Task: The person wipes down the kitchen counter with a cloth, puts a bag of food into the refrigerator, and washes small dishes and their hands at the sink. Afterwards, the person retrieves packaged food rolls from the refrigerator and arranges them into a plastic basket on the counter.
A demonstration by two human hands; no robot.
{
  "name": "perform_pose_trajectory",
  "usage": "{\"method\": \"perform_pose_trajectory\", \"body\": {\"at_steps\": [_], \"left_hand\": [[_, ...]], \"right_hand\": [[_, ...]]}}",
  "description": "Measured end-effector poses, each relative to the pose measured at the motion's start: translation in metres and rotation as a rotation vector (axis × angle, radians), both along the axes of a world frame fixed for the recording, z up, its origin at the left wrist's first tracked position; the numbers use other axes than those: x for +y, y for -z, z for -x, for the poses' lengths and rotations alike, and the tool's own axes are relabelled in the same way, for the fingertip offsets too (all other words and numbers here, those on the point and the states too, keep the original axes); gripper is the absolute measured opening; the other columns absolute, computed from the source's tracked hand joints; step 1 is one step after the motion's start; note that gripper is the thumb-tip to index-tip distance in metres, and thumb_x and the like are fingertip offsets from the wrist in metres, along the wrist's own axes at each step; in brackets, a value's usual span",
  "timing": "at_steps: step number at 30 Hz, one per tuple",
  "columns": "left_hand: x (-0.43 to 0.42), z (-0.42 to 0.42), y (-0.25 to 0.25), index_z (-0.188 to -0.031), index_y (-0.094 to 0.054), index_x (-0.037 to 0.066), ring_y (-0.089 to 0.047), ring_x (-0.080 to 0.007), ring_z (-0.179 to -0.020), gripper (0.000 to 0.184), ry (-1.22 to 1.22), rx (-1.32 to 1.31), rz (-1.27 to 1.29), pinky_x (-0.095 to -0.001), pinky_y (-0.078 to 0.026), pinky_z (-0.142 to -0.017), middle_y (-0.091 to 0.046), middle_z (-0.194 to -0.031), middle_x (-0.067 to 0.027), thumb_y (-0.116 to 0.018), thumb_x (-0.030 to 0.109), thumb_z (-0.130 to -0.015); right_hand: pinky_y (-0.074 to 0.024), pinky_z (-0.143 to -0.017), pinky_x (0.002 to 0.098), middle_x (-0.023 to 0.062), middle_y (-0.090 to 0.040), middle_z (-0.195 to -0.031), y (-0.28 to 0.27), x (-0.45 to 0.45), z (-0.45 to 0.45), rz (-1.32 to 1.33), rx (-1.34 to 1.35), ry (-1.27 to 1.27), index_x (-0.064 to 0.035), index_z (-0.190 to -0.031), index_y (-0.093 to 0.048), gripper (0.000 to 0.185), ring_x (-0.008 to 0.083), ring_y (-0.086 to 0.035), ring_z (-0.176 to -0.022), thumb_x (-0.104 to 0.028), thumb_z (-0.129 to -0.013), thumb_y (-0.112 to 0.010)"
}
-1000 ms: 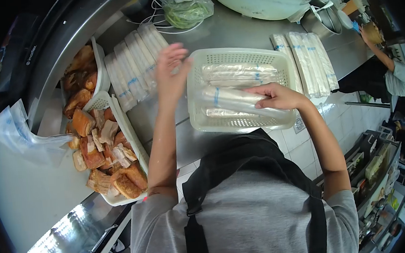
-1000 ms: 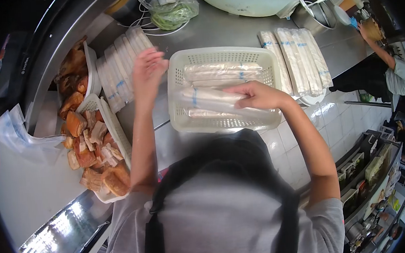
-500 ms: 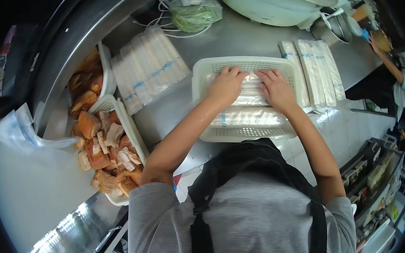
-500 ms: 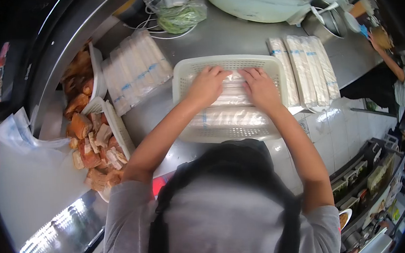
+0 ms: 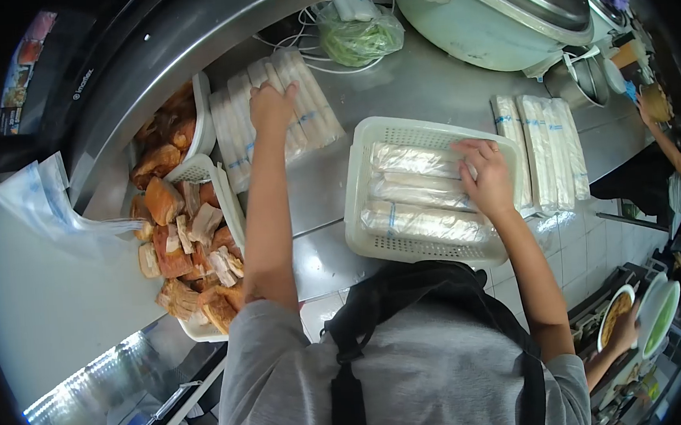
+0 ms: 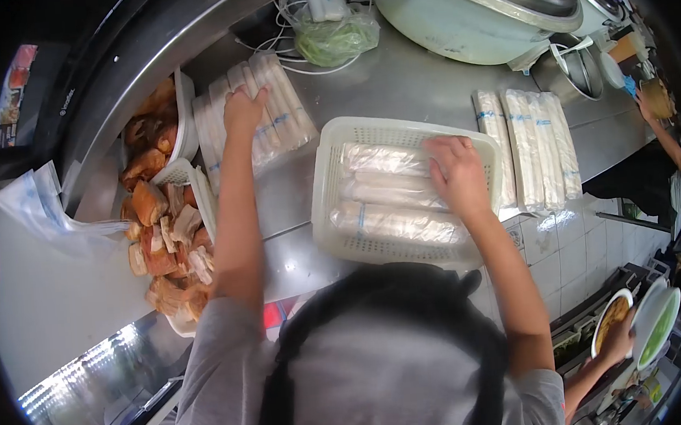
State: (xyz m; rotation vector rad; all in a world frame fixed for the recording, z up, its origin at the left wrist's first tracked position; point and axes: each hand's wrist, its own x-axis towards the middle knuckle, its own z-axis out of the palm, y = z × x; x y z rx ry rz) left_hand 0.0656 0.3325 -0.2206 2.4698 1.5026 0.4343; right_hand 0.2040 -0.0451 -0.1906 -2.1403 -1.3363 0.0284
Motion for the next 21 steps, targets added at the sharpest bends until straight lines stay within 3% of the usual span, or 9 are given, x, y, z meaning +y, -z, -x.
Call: {"method": "perform_pose_trajectory", "body": {"at_steps": [2, 5, 9, 12, 15, 17, 19, 21], "left_hand": [[0.029, -0.024, 0.010, -0.119, -0.062, 0.005, -0.059, -0.0284, -0.110, 0.068, -0.028, 0.281, 0.044, -0.0375, -0.050, -0.088, -0.056, -0.125, -0.0180, -0.069, 0.056, -0.075], [0.035, -0.070, 0.009, -0.125, -0.059, 0.009, -0.054, -0.0297, -0.119, 0.077, -0.124, 0.428, -0.072, -0.0363, -0.048, -0.093, -0.054, -0.131, -0.0152, -0.071, 0.062, -0.071], [0.062, -0.107, 0.014, -0.127, -0.058, 0.009, -0.049, -0.0277, -0.128, 0.082, -0.280, 0.518, 0.195, -0.0356, -0.047, -0.096, -0.045, -0.142, -0.0137, -0.073, 0.064, -0.068], [0.064, -0.097, 0.015, -0.128, -0.057, 0.009, -0.053, -0.0262, -0.123, 0.081, -0.168, 0.338, 0.217, -0.0359, -0.049, -0.093, -0.050, -0.137, -0.0172, -0.076, 0.058, -0.066], [0.047, -0.067, 0.019, -0.128, -0.055, 0.009, -0.059, -0.0270, -0.115, 0.079, -0.017, -0.124, -0.077, -0.0370, -0.051, -0.090, -0.057, -0.127, -0.0202, -0.078, 0.050, -0.064], [-0.024, -0.035, -0.057, -0.116, -0.055, 0.001, -0.066, -0.0285, -0.093, 0.065, 0.150, -0.488, 0.030, -0.0381, -0.053, -0.080, -0.065, -0.108, -0.0162, -0.080, 0.027, -0.062], [-0.086, -0.012, -0.098, -0.110, -0.056, 0.003, -0.064, -0.0195, -0.079, 0.057, 0.391, -0.857, 0.259, -0.0328, -0.053, -0.073, -0.065, -0.092, -0.0085, -0.081, 0.010, -0.059], [-0.141, 0.009, -0.147, -0.111, -0.054, 0.005, -0.060, -0.0126, -0.076, 0.061, 0.536, -0.838, 0.203, -0.0275, -0.052, -0.069, -0.062, -0.085, -0.0055, -0.080, 0.000, -0.056]], "right_hand": [[-0.0450, -0.091, 0.0412, 0.0112, -0.061, -0.106, -0.008, 0.007, 0.007, -0.031, 0.053, -0.030, -0.0070, -0.105, -0.066, 0.031, 0.0325, -0.054, -0.104, 0.001, -0.075, -0.063], [-0.0455, -0.091, 0.0409, 0.0102, -0.062, -0.105, -0.004, 0.012, 0.028, -0.040, 0.108, -0.085, -0.0076, -0.102, -0.068, 0.030, 0.0306, -0.054, -0.104, 0.002, -0.075, -0.063], [-0.0462, -0.092, 0.0395, 0.0091, -0.064, -0.103, -0.007, 0.010, 0.043, -0.047, 0.214, -0.155, -0.0088, -0.101, -0.070, 0.030, 0.0290, -0.055, -0.105, 0.002, -0.075, -0.063], [-0.0464, -0.091, 0.0385, 0.0098, -0.066, -0.100, -0.013, 0.004, 0.044, -0.084, 0.317, -0.118, -0.0086, -0.101, -0.071, 0.029, 0.0285, -0.057, -0.103, 0.002, -0.075, -0.063], [-0.0456, -0.092, 0.0374, 0.0120, -0.066, -0.101, -0.028, 0.008, 0.038, -0.177, 0.421, -0.045, -0.0076, -0.103, -0.070, 0.025, 0.0284, -0.060, -0.100, -0.001, -0.078, -0.065], [-0.0439, -0.096, 0.0375, 0.0132, -0.063, -0.111, -0.039, 0.020, 0.037, -0.210, 0.447, -0.056, -0.0067, -0.115, -0.064, 0.038, 0.0290, -0.058, -0.108, -0.008, -0.077, -0.071], [-0.0415, -0.100, 0.0381, 0.0149, -0.057, -0.124, -0.059, 0.043, 0.042, -0.336, 0.509, -0.117, -0.0056, -0.128, -0.054, 0.059, 0.0302, -0.054, -0.116, -0.015, -0.074, -0.076], [-0.0398, -0.102, 0.0379, 0.0166, -0.051, -0.132, -0.076, 0.068, 0.052, -0.425, 0.439, -0.153, -0.0057, -0.134, -0.048, 0.071, 0.0304, -0.050, -0.122, -0.019, -0.071, -0.079]]}}
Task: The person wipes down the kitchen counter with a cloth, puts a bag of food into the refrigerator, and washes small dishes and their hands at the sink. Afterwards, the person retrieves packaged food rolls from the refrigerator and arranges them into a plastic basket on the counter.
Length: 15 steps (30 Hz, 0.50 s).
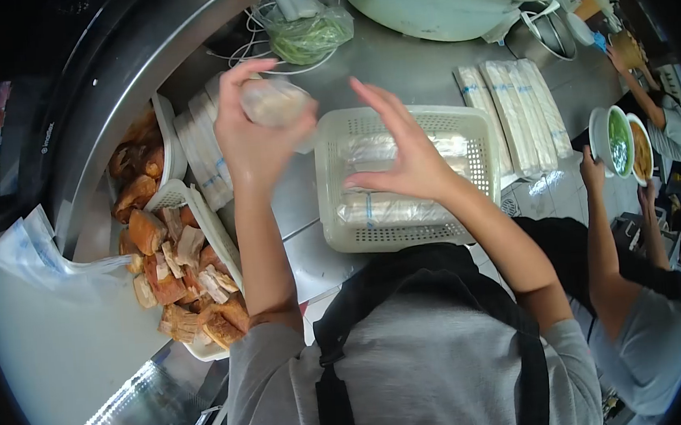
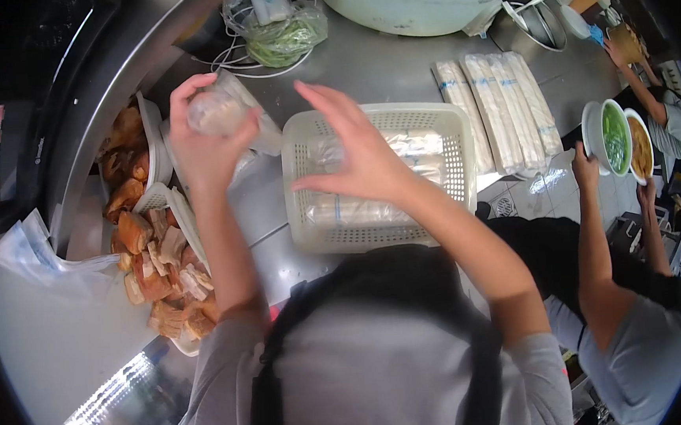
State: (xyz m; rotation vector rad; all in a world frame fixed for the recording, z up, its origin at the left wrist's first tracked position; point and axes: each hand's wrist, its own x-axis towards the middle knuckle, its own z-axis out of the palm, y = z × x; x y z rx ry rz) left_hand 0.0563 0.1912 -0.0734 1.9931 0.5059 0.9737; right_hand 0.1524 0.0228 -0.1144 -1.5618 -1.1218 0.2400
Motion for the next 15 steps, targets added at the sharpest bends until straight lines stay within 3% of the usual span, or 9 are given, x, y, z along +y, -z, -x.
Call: {"method": "perform_pose_trajectory", "body": {"at_steps": [3, 6, 9, 10, 13, 15], "left_hand": [[-0.024, 0.024, -0.017, -0.114, -0.051, 0.007, -0.062, -0.0158, -0.080, 0.064, 0.144, -0.189, -0.165, -0.0300, -0.053, -0.072, -0.061, -0.089, -0.0062, -0.082, 0.001, -0.058], [-0.033, 0.038, -0.036, -0.119, -0.048, 0.006, -0.064, -0.0207, -0.086, 0.068, 0.173, -0.382, 0.353, -0.0359, -0.055, -0.077, -0.060, -0.097, -0.0070, -0.082, -0.001, -0.061], [-0.023, 0.033, -0.010, -0.123, -0.046, 0.005, -0.065, -0.0245, -0.088, 0.068, 0.333, -0.511, 0.567, -0.0410, -0.055, -0.079, -0.058, -0.104, -0.0077, -0.081, -0.001, -0.065], [-0.022, 0.031, -0.004, -0.125, -0.048, 0.005, -0.063, -0.0239, -0.095, 0.062, 0.395, -0.506, 0.699, -0.0388, -0.053, -0.082, -0.058, -0.104, -0.0079, -0.079, 0.005, -0.071], [0.025, 0.012, 0.046, -0.125, -0.051, 0.005, -0.059, -0.0236, -0.104, 0.053, 0.095, -0.417, 0.775, -0.0357, -0.049, -0.088, -0.058, -0.103, -0.0078, -0.075, 0.016, -0.079], [0.086, 0.015, 0.126, -0.122, -0.054, 0.002, -0.057, -0.0245, -0.105, 0.054, -0.243, -0.066, 0.393, -0.0342, -0.045, -0.092, -0.057, -0.108, -0.0119, -0.074, 0.030, -0.080]], "right_hand": [[-0.0425, -0.099, 0.0374, 0.0164, -0.055, -0.127, -0.015, 0.019, 0.001, -0.097, -0.055, -0.249, -0.0043, -0.131, -0.051, 0.066, 0.0300, -0.054, -0.117, -0.019, -0.073, -0.079], [-0.0462, -0.093, 0.0369, 0.0156, -0.059, -0.120, -0.030, 0.006, -0.013, 0.145, -0.008, -0.526, -0.0037, -0.127, -0.054, 0.056, 0.0294, -0.059, -0.110, -0.020, -0.078, -0.074], [-0.0483, -0.089, 0.0375, 0.0141, -0.063, -0.112, -0.034, -0.008, -0.016, 0.196, -0.127, -0.440, -0.0025, -0.124, -0.055, 0.043, 0.0280, -0.062, -0.101, -0.020, -0.086, -0.067], [-0.0484, -0.088, 0.0374, 0.0147, -0.063, -0.110, -0.030, -0.013, -0.021, 0.269, -0.018, -0.441, -0.0024, -0.123, -0.056, 0.041, 0.0279, -0.062, -0.099, -0.021, -0.087, -0.065], [-0.0486, -0.085, 0.0364, 0.0158, -0.064, -0.106, 0.009, -0.033, -0.044, 0.485, 0.241, -0.436, -0.0023, -0.119, -0.056, 0.036, 0.0268, -0.063, -0.095, -0.023, -0.090, -0.060], [-0.0485, -0.084, 0.0351, 0.0159, -0.064, -0.106, 0.055, -0.051, -0.059, 0.619, 0.227, -0.438, -0.0023, -0.119, -0.056, 0.035, 0.0257, -0.063, -0.093, -0.021, -0.089, -0.058]]}}
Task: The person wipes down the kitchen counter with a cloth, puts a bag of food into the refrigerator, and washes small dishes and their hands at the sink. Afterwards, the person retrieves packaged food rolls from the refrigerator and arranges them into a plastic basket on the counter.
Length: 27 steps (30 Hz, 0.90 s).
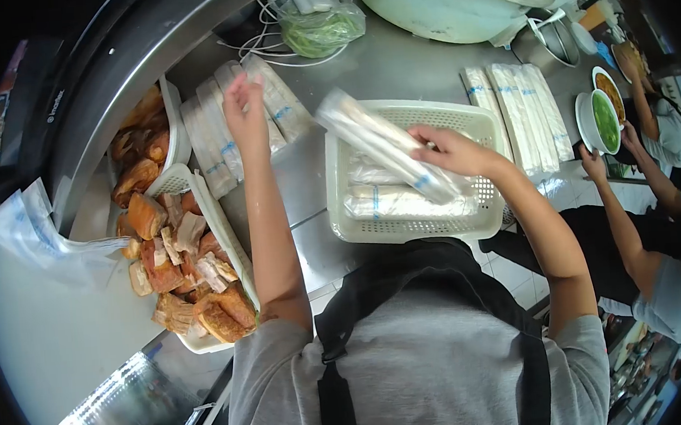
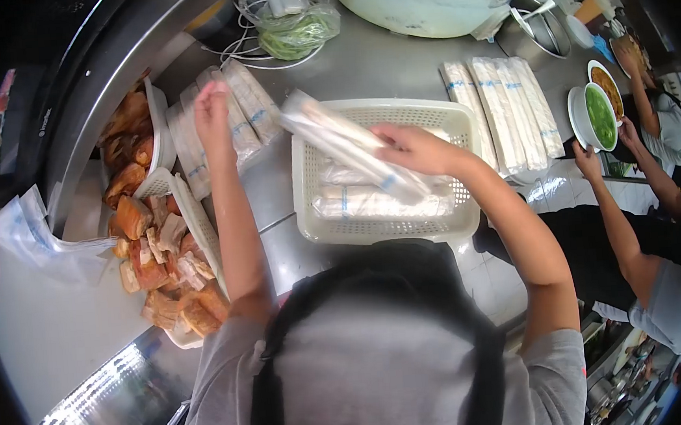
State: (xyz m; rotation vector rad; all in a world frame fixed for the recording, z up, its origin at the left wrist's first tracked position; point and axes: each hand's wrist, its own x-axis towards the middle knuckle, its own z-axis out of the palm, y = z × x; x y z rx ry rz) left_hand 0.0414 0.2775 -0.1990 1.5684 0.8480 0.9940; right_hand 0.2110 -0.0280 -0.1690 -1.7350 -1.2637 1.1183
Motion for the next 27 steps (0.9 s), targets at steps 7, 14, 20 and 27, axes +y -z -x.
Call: {"method": "perform_pose_trajectory", "body": {"at_steps": [7, 14, 20, 27], "left_hand": [[0.060, -0.027, 0.048, -0.122, -0.051, -0.004, -0.056, -0.0305, -0.104, 0.078, -0.277, 1.162, -0.564, -0.0386, -0.048, -0.089, -0.051, -0.122, -0.0222, -0.076, 0.048, -0.070], [0.125, -0.054, 0.055, -0.121, -0.056, -0.003, -0.052, -0.0364, -0.115, 0.078, -0.212, 1.534, -0.429, -0.0386, -0.042, -0.096, -0.057, -0.123, -0.0209, -0.068, 0.057, -0.072], [0.134, -0.055, 0.086, -0.117, -0.053, -0.012, -0.052, -0.0367, -0.114, 0.088, -0.348, 1.534, -0.670, -0.0365, -0.046, -0.088, -0.056, -0.120, -0.0258, -0.071, 0.060, -0.068], [0.116, -0.039, 0.061, -0.118, -0.055, -0.004, -0.058, -0.0289, -0.111, 0.084, -0.265, 1.049, -0.424, -0.0357, -0.046, -0.092, -0.060, -0.114, -0.0196, -0.080, 0.046, -0.055]], "right_hand": [[-0.0483, -0.083, 0.0368, 0.0176, -0.065, -0.104, 0.037, -0.001, -0.017, 0.146, -0.169, -0.016, -0.0076, -0.126, -0.052, 0.044, 0.0299, -0.063, -0.090, -0.015, -0.083, -0.056], [-0.0480, -0.087, 0.0394, 0.0170, -0.065, -0.109, 0.039, 0.001, -0.005, 0.106, -0.115, -0.018, -0.0121, -0.126, -0.054, 0.044, 0.0328, -0.063, -0.095, -0.009, -0.082, -0.051], [-0.0432, -0.095, 0.0386, 0.0146, -0.060, -0.112, 0.052, -0.016, 0.008, -0.041, -0.293, -0.125, -0.0165, -0.126, -0.056, 0.053, 0.0335, -0.055, -0.106, 0.003, -0.077, -0.051], [-0.0273, -0.108, 0.0486, 0.0124, -0.048, -0.128, 0.042, -0.030, 0.044, -0.109, -0.579, 0.037, -0.0177, -0.132, -0.054, 0.059, 0.0308, -0.040, -0.125, -0.001, -0.076, -0.060]]}}
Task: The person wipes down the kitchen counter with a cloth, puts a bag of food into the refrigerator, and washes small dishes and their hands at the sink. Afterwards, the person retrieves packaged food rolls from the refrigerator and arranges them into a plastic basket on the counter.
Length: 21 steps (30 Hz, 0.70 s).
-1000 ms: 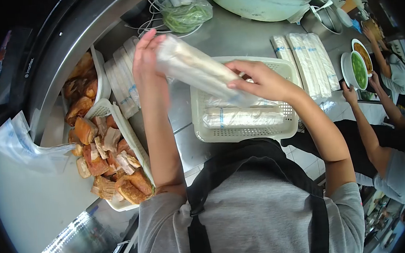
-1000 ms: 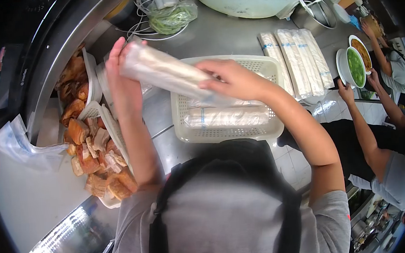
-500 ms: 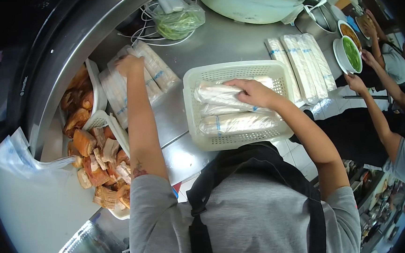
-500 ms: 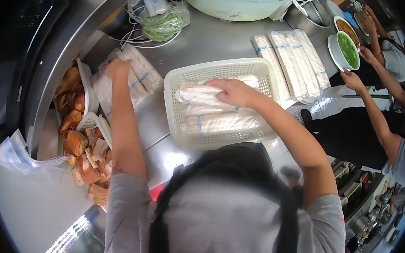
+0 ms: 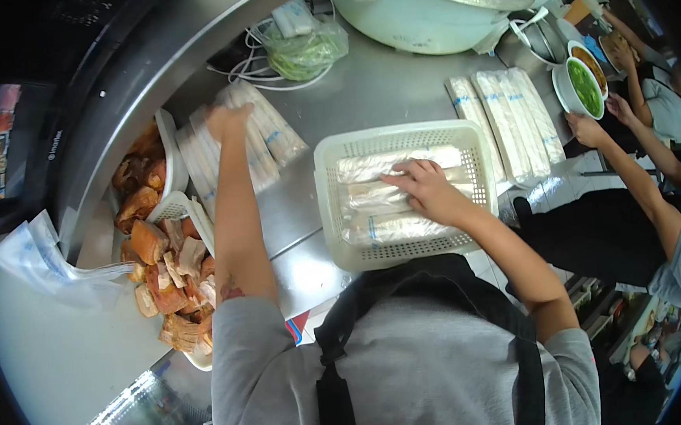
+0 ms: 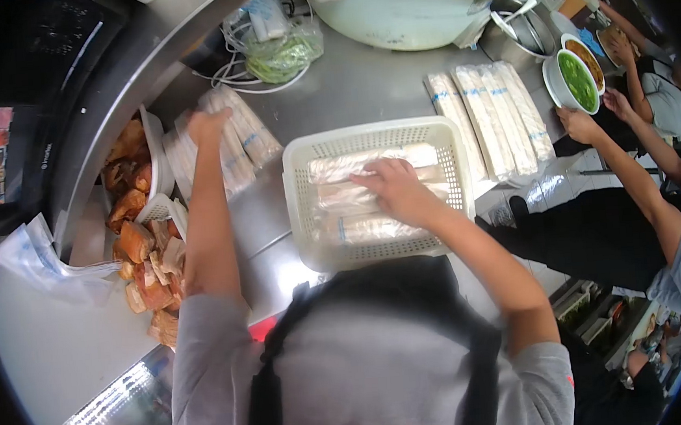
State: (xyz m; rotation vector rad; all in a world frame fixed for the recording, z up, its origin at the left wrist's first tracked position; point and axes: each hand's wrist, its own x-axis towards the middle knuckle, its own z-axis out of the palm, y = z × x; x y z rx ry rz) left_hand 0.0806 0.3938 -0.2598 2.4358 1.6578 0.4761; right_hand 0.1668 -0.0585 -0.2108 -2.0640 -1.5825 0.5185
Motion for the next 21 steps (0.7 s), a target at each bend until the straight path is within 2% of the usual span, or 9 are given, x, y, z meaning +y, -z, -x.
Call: {"method": "perform_pose_trajectory", "body": {"at_steps": [2, 6, 8, 11, 12, 15, 17, 18, 21], "left_hand": [[-0.020, 0.011, -0.016, -0.115, -0.056, -0.002, -0.062, -0.0263, -0.102, 0.080, 0.020, -0.279, 0.034, -0.0336, -0.048, -0.089, -0.064, -0.107, -0.0169, -0.083, 0.037, -0.051], [-0.116, 0.036, -0.118, -0.110, -0.055, 0.000, -0.064, -0.0222, -0.089, 0.058, 0.363, -0.692, 0.185, -0.0336, -0.051, -0.080, -0.063, -0.098, -0.0112, -0.080, 0.013, -0.060], [-0.152, 0.044, -0.152, -0.109, -0.053, 0.002, -0.062, -0.0194, -0.087, 0.056, 0.480, -0.831, 0.278, -0.0319, -0.052, -0.078, -0.062, -0.096, -0.0089, -0.080, 0.005, -0.060], [-0.199, 0.043, -0.195, -0.107, -0.054, 0.000, -0.064, -0.0171, -0.082, 0.056, 0.679, -1.095, 0.541, -0.0343, -0.054, -0.075, -0.064, -0.093, -0.0086, -0.081, 0.002, -0.058], [-0.210, 0.038, -0.202, -0.111, -0.052, 0.000, -0.064, -0.0175, -0.083, 0.058, 0.775, -1.227, 0.720, -0.0347, -0.055, -0.079, -0.064, -0.092, -0.0081, -0.079, -0.004, -0.060], [-0.222, 0.024, -0.213, -0.117, -0.049, 0.000, -0.064, -0.0171, -0.085, 0.062, 0.898, -1.525, 0.852, -0.0323, -0.055, -0.084, -0.064, -0.094, -0.0094, -0.078, -0.008, -0.062], [-0.211, 0.023, -0.208, -0.123, -0.047, 0.001, -0.064, -0.0176, -0.088, 0.067, 0.790, -1.391, 0.891, -0.0316, -0.054, -0.085, -0.063, -0.097, -0.0102, -0.078, -0.008, -0.064], [-0.204, 0.022, -0.205, -0.126, -0.046, 0.001, -0.064, -0.0179, -0.089, 0.070, 0.736, -1.323, 0.907, -0.0313, -0.054, -0.085, -0.063, -0.099, -0.0106, -0.078, -0.008, -0.065], [-0.182, 0.015, -0.149, -0.128, -0.049, 0.006, -0.061, -0.0180, -0.097, 0.063, 0.864, -1.026, 0.894, -0.0306, -0.049, -0.090, -0.062, -0.104, -0.0086, -0.077, 0.000, -0.072]], "right_hand": [[-0.0283, -0.109, 0.0465, 0.0144, -0.045, -0.133, -0.015, 0.003, -0.003, -0.073, 0.069, 0.019, -0.0160, -0.136, -0.049, 0.066, 0.0336, -0.039, -0.127, -0.005, -0.073, -0.066], [-0.0321, -0.108, 0.0438, 0.0167, -0.041, -0.139, -0.065, 0.028, 0.000, -0.344, 0.441, 0.150, -0.0117, -0.142, -0.041, 0.078, 0.0342, -0.040, -0.129, -0.014, -0.072, -0.075], [-0.0306, -0.109, 0.0414, 0.0168, -0.037, -0.144, -0.090, 0.053, 0.006, -0.455, 0.491, 0.131, -0.0106, -0.143, -0.038, 0.087, 0.0330, -0.038, -0.132, -0.022, -0.069, -0.082], [-0.0367, -0.104, 0.0378, 0.0169, -0.047, -0.136, -0.109, 0.093, 0.018, -0.697, 0.442, 0.025, -0.0104, -0.143, -0.038, 0.089, 0.0290, -0.047, -0.125, -0.026, -0.068, -0.084], [-0.0396, -0.100, 0.0367, 0.0162, -0.051, -0.130, -0.116, 0.094, 0.015, -0.583, 0.514, -0.015, -0.0094, -0.141, -0.040, 0.086, 0.0266, -0.051, -0.118, -0.027, -0.069, -0.084], [-0.0473, -0.086, 0.0348, 0.0144, -0.063, -0.108, -0.136, 0.096, 0.001, -0.315, 0.653, -0.084, -0.0079, -0.135, -0.047, 0.075, 0.0229, -0.062, -0.095, -0.031, -0.072, -0.081], [-0.0507, -0.075, 0.0354, 0.0137, -0.068, -0.089, -0.137, 0.083, -0.019, -0.240, 0.656, -0.052, -0.0085, -0.127, -0.055, 0.063, 0.0248, -0.067, -0.079, -0.037, -0.076, -0.078], [-0.0504, -0.074, 0.0349, 0.0130, -0.068, -0.088, -0.130, 0.077, -0.031, -0.192, 0.593, -0.040, -0.0093, -0.123, -0.058, 0.058, 0.0250, -0.066, -0.077, -0.037, -0.076, -0.077], [-0.0500, -0.070, 0.0341, 0.0117, -0.069, -0.086, -0.096, 0.062, -0.068, -0.049, 0.406, -0.031, -0.0118, -0.113, -0.066, 0.047, 0.0268, -0.064, -0.071, -0.038, -0.076, -0.076]]}}
